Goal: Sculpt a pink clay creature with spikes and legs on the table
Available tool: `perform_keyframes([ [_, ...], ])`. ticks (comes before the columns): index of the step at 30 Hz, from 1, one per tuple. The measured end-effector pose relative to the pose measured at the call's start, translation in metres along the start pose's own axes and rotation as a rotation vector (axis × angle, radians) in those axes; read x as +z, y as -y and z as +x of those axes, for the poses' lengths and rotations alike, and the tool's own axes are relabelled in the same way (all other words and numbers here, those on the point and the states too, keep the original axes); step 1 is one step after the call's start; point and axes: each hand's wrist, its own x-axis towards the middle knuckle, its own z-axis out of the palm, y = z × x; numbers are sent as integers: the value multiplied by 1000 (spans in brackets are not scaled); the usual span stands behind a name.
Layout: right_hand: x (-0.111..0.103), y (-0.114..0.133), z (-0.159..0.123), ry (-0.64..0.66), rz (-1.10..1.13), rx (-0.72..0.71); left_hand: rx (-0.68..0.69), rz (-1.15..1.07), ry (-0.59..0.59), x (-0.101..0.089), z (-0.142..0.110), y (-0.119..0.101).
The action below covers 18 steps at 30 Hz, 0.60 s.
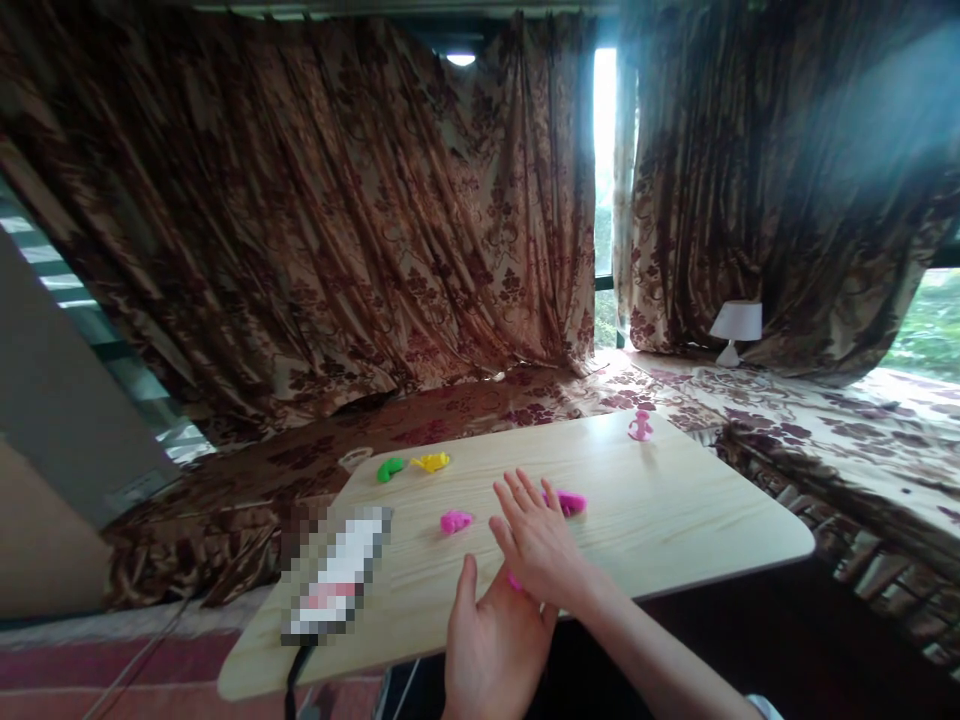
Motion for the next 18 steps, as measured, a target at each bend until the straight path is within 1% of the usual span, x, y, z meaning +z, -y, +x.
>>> perform_keyframes([
  [2, 0, 6, -9, 14, 10, -39, 19, 23, -25, -6, 3, -6],
  [5, 1, 25, -29, 77, 75, -201, 59, 69, -56, -20, 8, -11],
  [6, 2, 29, -32, 95, 99, -242, 78, 73, -60, -24, 8, -11],
  [7, 2, 31, -33, 103, 112, -250, 87, 71, -60, -25, 8, -10],
  [9, 3, 29, -30, 104, 104, -177, 72, 61, -48, -24, 7, -8],
  [11, 2, 26, -26, 101, 86, -85, 15, 55, -39, -19, 4, -7],
  [12, 1, 25, -26, 98, 89, -71, 6, 68, -51, -17, 2, -7],
  [13, 0, 27, -28, 101, 103, -93, 23, 91, -72, -16, 0, -8],
  [14, -1, 29, -31, 112, 126, -147, 61, 120, -100, -15, -1, -9],
  [16, -3, 35, -37, 151, 178, -282, 177, 170, -147, -16, -4, -11],
  [17, -3, 36, -38, 164, 191, -314, 216, 181, -156, -16, -6, -11],
  [18, -3, 36, -37, 165, 192, -302, 225, 184, -154, -16, -6, -10],
])
